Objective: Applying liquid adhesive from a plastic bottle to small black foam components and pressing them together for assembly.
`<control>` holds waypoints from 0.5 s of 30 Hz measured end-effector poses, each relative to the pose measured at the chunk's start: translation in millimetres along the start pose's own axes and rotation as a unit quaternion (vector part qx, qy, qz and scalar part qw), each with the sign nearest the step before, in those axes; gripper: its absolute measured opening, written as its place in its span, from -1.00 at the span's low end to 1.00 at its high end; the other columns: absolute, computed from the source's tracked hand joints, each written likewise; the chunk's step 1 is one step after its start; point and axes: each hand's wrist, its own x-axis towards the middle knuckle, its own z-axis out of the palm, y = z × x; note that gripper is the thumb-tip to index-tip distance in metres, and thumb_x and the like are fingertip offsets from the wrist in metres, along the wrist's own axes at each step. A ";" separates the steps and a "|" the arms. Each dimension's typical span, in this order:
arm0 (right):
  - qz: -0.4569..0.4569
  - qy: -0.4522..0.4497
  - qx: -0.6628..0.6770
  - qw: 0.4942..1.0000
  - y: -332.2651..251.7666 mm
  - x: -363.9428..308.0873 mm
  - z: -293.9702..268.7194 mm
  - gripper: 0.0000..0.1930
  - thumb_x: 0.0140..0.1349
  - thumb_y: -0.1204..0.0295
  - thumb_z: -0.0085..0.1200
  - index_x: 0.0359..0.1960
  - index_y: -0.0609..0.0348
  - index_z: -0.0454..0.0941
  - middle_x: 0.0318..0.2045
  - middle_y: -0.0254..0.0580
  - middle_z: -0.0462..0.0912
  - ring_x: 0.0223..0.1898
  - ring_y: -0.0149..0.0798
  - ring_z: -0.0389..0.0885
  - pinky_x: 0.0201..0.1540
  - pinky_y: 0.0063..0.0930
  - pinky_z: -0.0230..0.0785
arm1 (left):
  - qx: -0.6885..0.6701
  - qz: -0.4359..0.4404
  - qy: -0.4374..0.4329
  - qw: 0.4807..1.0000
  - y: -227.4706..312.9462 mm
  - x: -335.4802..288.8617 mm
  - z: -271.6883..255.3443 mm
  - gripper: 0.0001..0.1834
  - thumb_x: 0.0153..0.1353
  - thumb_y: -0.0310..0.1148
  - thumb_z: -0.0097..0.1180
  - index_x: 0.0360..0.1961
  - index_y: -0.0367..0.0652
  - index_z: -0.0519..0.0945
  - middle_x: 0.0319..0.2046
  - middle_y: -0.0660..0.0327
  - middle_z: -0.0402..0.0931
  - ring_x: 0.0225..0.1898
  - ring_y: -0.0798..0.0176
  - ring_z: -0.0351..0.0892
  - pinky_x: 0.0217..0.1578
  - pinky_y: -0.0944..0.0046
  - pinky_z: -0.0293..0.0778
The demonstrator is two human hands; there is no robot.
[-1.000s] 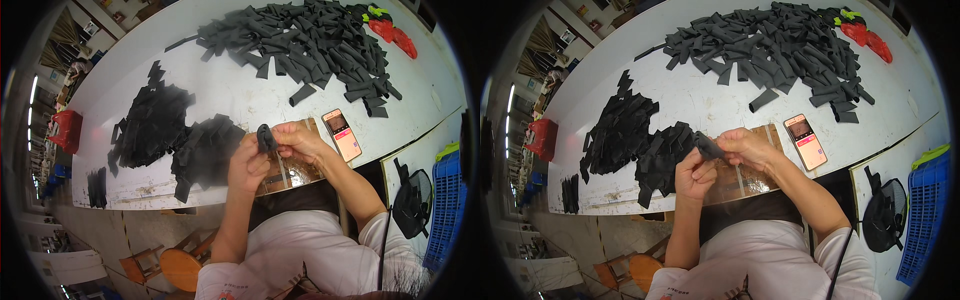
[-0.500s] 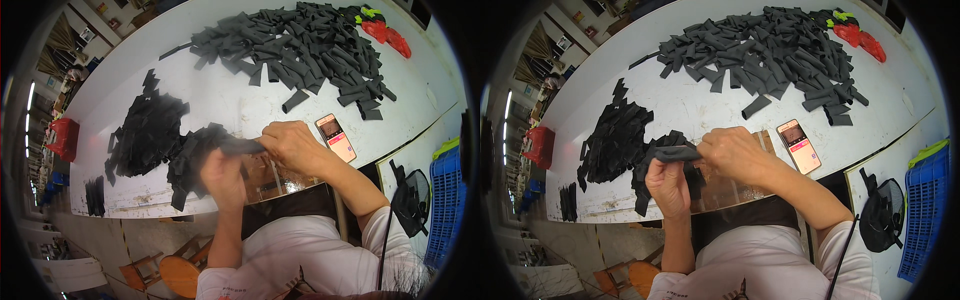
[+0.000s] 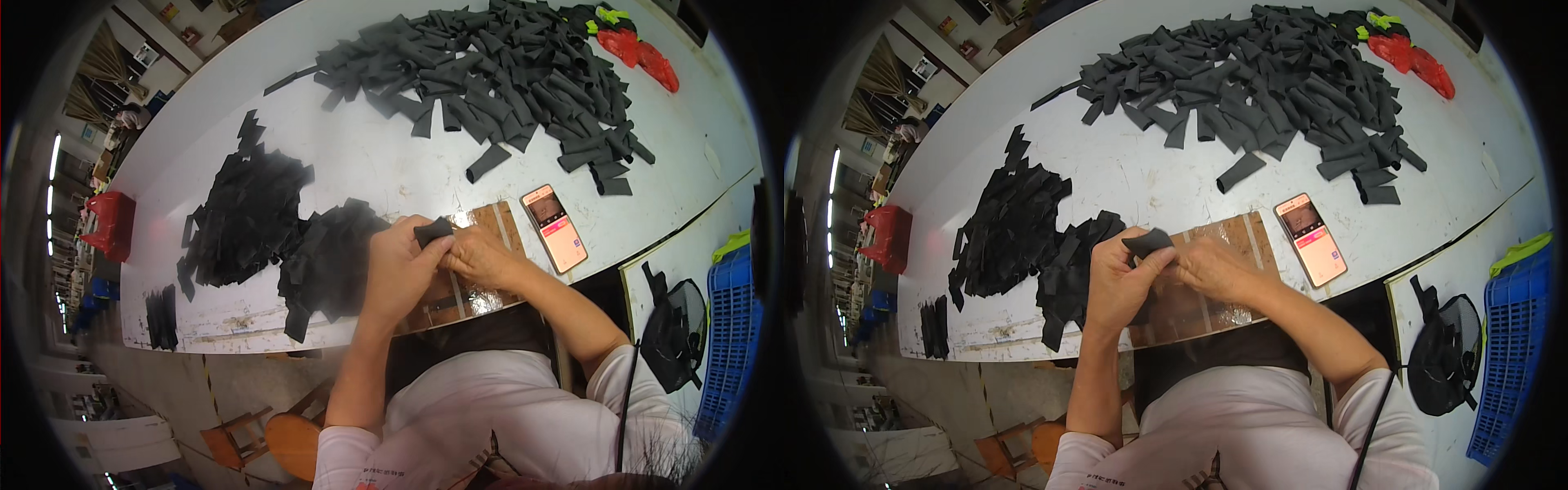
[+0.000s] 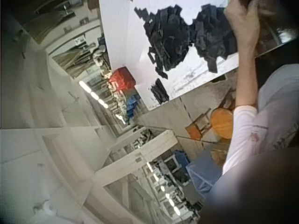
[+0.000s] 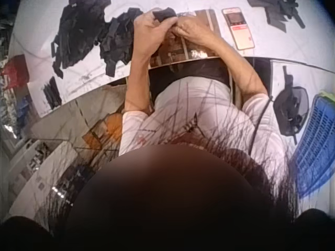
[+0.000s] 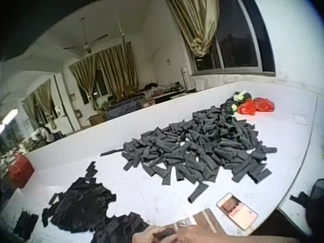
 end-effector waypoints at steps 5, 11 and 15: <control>0.009 -0.036 -0.024 0.999 -21.2 4.2 -19.4 -0.80 0.03 0.34 -0.07 -0.52 0.25 0.45 -0.63 0.01 0.48 -0.52 0.06 0.46 -0.46 -0.21 0.28 | -0.100 0.125 0.121 0.980 5.1 -14.8 16.1 -0.78 0.01 -0.57 0.06 -0.26 -0.36 0.47 -0.43 0.16 0.50 -0.44 0.44 0.47 -0.44 0.48 0.39; -0.044 -0.001 -0.052 0.998 -41.6 10.8 -32.8 -0.78 0.06 0.25 -0.01 -0.45 0.15 0.50 -0.57 -0.02 0.51 -0.51 0.04 0.47 -0.47 -0.21 0.27 | -0.328 0.163 0.162 0.916 -2.2 -22.4 -1.6 -0.81 0.15 -0.39 -0.01 -0.29 -0.32 0.43 -0.32 0.01 0.48 -0.25 0.19 0.47 -0.11 0.20 0.34; -0.004 -0.035 -0.042 0.998 -26.4 8.8 -8.1 -0.77 0.07 0.22 -0.01 -0.41 0.12 0.50 -0.59 -0.01 0.51 -0.51 0.03 0.48 -0.48 -0.21 0.28 | -0.383 0.096 0.152 0.906 -25.5 -24.7 -1.7 -0.76 0.13 -0.31 -0.01 -0.32 -0.31 0.44 -0.31 -0.03 0.48 -0.23 0.08 0.47 -0.07 0.10 0.32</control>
